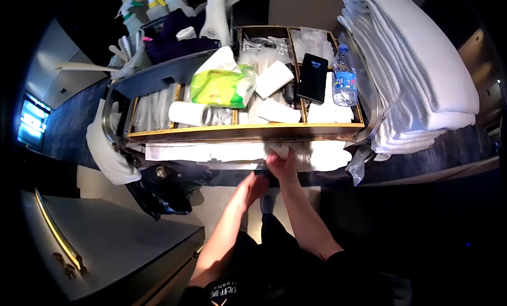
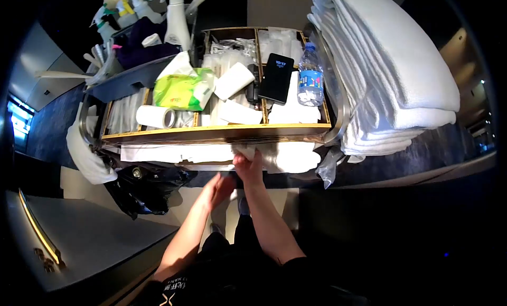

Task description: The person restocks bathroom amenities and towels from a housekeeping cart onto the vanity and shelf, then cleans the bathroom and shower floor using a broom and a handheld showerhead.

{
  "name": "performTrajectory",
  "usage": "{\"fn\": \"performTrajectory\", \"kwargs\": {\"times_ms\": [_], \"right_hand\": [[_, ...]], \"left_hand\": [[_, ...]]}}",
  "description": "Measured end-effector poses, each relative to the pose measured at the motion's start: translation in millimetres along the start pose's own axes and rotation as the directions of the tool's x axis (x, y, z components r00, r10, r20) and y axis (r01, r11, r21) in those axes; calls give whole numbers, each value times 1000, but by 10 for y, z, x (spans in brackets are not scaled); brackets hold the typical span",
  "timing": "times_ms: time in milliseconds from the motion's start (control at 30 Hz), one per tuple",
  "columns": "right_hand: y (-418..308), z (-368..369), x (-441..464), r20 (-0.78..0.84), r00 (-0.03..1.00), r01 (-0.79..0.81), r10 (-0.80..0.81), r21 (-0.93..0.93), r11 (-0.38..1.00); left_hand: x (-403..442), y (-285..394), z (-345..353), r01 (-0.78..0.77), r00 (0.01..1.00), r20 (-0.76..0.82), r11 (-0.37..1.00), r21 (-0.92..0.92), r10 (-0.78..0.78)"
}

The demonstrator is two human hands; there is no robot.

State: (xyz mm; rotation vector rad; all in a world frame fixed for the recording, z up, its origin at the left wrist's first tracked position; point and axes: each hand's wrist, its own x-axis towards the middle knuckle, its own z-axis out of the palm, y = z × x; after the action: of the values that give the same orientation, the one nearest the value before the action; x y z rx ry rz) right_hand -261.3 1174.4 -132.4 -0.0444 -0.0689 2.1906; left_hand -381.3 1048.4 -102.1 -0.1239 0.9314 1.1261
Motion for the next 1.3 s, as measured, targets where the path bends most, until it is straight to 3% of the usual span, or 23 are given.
{"fn": "performTrajectory", "kwargs": {"times_ms": [33,67,133,200,267,333,400,467,500,600,633,667,700,733,800,867,933,1000,1033,1100,1167,1200,1300], "right_hand": [[77,431,-83,-582,811,187,-60,161,969],[116,421,-194,-651,753,196,-96,82,977],[241,543,-454,-550,814,139,-188,-131,982],[197,358,-681,-613,767,-19,-187,-314,949],[137,275,-940,-673,714,-188,-190,-447,874],[-100,264,-1139,-720,688,-396,-87,-473,787],[-251,467,-1281,-872,397,3,-287,-312,950],[-458,488,-1410,-495,719,80,-489,-639,765],[-592,265,-1315,-494,753,143,-433,-521,842],[-700,307,-1077,-466,703,273,-538,-522,808],[-658,426,-1009,-481,653,305,-584,-539,785],[-603,557,-856,-494,596,343,-633,-556,757],[-555,655,-678,-520,487,284,-702,-666,690],[-528,716,-473,-580,392,225,-714,-692,686],[-630,353,-276,-446,520,165,-728,-784,598],[-673,112,-250,-371,585,175,-721,-810,559],[-624,402,-372,-492,557,123,-669,-748,652],[-491,672,-522,-673,506,-43,-540,-645,763],[-405,589,-564,-776,382,-207,-502,-602,772],[29,590,-474,-589,584,-260,-559,-788,558],[223,697,-246,-392,769,-306,-504,-919,247],[256,438,-12,-103,727,-167,-678,-985,-29],[219,581,481,80,778,-309,-623,-815,-491]], "left_hand": [[167,128,211,-9,982,189,1000,30,3],[313,251,415,-20,927,376,998,55,-2],[530,445,617,180,943,284,984,2,-173],[676,484,684,115,894,416,983,146,-167],[761,427,803,-40,978,187,796,604,-94],[956,379,729,-51,975,207,832,553,-78],[1099,341,602,-43,988,152,857,513,-42],[1044,379,632,-21,988,135,794,608,-77],[1007,430,660,-15,988,118,715,699,-94],[923,387,705,-218,961,265,812,542,80],[994,348,579,-375,917,375,611,697,135],[866,354,610,-333,931,357,580,744,76],[732,366,649,-292,941,338,542,788,17],[496,362,721,-280,932,361,685,673,27],[-57,389,755,-236,890,452,782,577,-65],[-599,548,611,-75,876,383,701,709,-294],[-978,501,131,87,906,222,671,736,-361],[-1263,361,-575,236,924,91,743,626,-370],[-1592,228,-854,37,988,67,641,767,-137],[-1979,73,-1244,-129,990,83,477,869,116],[-2147,-41,-1466,-110,988,18,629,769,151],[-2210,-47,-1425,-113,987,12,639,761,160],[-2224,-58,-1399,145,956,-289,943,300,-56]]}}
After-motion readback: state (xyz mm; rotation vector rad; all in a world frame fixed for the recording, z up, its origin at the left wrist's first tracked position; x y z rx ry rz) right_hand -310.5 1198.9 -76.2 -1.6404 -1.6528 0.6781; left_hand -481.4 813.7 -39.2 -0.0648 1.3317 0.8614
